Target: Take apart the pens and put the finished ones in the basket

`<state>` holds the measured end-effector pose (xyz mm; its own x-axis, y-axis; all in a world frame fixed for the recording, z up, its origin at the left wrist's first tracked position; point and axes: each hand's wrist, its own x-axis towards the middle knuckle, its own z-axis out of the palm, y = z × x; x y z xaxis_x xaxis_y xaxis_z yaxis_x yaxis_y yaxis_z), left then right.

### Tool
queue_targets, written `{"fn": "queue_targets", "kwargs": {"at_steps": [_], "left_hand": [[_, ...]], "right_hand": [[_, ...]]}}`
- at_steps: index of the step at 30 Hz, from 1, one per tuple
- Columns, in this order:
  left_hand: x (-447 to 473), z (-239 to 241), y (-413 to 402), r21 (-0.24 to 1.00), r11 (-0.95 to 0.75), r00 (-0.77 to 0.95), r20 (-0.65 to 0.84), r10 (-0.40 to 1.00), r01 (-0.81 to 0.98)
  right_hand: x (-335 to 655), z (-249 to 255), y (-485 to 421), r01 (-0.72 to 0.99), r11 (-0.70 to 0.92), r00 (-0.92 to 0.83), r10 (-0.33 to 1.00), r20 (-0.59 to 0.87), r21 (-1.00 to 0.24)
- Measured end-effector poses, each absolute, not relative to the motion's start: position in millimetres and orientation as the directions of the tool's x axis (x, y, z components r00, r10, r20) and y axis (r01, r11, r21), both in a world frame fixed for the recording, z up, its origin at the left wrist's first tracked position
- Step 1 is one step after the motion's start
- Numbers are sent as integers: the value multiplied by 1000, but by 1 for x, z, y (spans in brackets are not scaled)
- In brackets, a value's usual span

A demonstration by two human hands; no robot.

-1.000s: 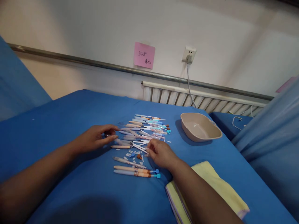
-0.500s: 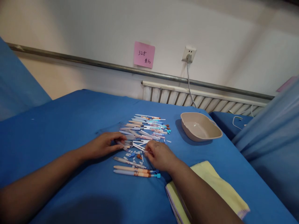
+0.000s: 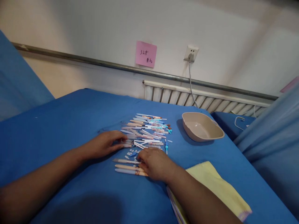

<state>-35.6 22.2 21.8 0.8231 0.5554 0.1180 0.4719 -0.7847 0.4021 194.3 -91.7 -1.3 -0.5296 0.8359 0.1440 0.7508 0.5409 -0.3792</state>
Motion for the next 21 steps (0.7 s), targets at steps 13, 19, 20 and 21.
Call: {"fn": "queue_targets", "kwargs": {"at_steps": [13, 19, 20, 21], "left_hand": [[-27, 31, 0, 365, -838, 889, 55, 454, 405], [-24, 26, 0, 352, -849, 874, 140, 465, 395], [-24, 25, -1, 351, -849, 870, 155, 468, 395], [-23, 25, -2, 353, -849, 867, 166, 471, 394]], "right_hand": [[204, -13, -81, 685, 436, -373, 898, 233, -584], [202, -17, -78, 574, 326, -241, 944, 226, -751], [201, -16, -78, 564, 318, -252, 945, 208, -762], [201, -16, -78, 559, 315, -271, 944, 190, -767]]}}
